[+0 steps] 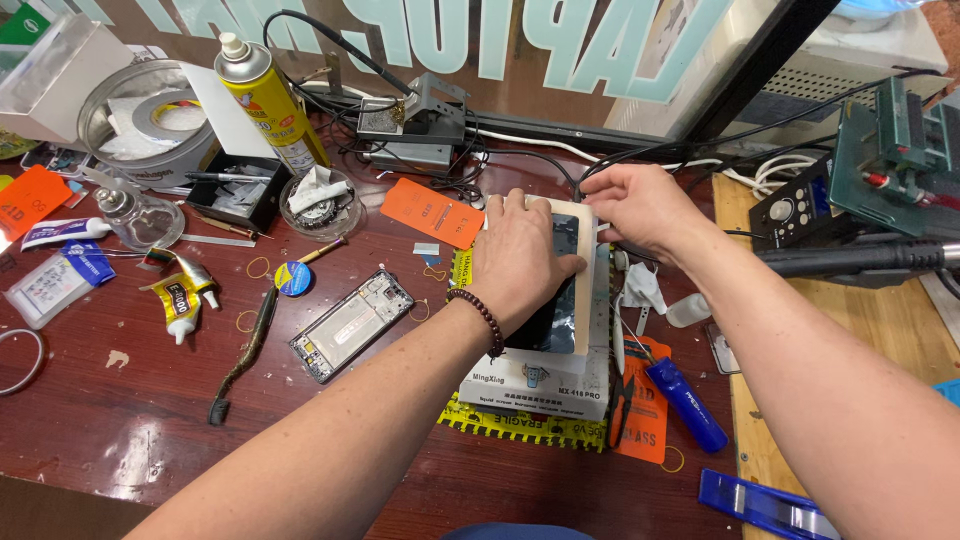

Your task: The person works on a black phone display panel at a repair workbench. They peel a protective plastic sheet off the panel, wipe the surface with a tissue, then align and press the panel into a white alignment frame resting on a box, working the edges with their fingers.

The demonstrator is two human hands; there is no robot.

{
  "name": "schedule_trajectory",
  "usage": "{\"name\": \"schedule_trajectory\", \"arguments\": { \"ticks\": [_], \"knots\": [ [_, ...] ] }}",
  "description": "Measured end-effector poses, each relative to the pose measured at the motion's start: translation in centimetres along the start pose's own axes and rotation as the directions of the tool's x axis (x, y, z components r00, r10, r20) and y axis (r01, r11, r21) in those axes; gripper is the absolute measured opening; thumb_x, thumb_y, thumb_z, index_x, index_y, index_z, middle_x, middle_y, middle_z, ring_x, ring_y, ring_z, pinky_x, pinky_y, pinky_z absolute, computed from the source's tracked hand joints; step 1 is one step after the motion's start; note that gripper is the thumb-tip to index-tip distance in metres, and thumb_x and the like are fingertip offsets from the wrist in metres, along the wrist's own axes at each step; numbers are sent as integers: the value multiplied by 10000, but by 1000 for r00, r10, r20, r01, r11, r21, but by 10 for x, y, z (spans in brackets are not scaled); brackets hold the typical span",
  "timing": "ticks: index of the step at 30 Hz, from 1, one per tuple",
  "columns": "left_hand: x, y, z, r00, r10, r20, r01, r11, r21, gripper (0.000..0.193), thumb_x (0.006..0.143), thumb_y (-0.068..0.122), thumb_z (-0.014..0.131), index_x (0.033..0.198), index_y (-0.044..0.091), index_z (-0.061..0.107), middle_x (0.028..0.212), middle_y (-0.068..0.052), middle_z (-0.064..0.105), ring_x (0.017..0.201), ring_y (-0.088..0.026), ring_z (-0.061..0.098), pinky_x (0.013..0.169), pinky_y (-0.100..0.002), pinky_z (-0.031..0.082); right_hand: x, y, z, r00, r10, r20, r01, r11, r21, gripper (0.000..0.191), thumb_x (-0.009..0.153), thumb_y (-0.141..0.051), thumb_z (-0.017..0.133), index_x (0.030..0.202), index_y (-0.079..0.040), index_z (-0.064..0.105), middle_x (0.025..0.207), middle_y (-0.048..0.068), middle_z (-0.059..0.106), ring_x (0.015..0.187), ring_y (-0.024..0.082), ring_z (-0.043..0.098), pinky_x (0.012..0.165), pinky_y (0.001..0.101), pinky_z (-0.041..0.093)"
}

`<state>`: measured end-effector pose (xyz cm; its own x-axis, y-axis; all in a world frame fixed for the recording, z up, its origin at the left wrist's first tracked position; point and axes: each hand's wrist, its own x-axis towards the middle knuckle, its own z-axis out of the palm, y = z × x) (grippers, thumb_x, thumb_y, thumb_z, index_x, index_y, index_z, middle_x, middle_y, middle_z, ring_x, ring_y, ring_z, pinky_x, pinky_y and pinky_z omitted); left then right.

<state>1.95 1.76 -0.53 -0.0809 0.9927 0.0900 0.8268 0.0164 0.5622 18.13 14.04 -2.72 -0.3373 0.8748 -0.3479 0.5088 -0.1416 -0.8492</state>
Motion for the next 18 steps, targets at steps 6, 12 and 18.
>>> {"name": "schedule_trajectory", "arguments": {
  "ticks": [6,12,18],
  "knots": [
    [-1,-1,1,1000,-10,-1,10,1000,-8,642,666,360,905,1117,-12,640,1235,-177,561,1234,-368,495,925,-482,530,-3,8,9,977,-213,22,211,939,-271,502,771,-63,832,1248,-67,673,1085,82,745,944,156,697,782,308,573],
    [-2,-1,1,1000,-9,-11,8,1000,-29,641,659,355,912,1106,-10,633,1228,-170,560,1224,-366,501,921,-481,532,1,4,4,999,1,-46,-1,1000,-3,397,838,-140,699,1230,-78,703,1045,35,758,909,121,714,708,311,606],
    [-5,-2,-2,997,12,-72,-16,998,-55,728,637,349,922,1168,-4,571,1202,-160,572,1189,-378,511,920,-475,524,-1,-18,20,992,25,-121,-46,984,-174,435,797,-238,820,1186,-73,715,977,52,739,782,147,668,605,333,536]
  ]
}}
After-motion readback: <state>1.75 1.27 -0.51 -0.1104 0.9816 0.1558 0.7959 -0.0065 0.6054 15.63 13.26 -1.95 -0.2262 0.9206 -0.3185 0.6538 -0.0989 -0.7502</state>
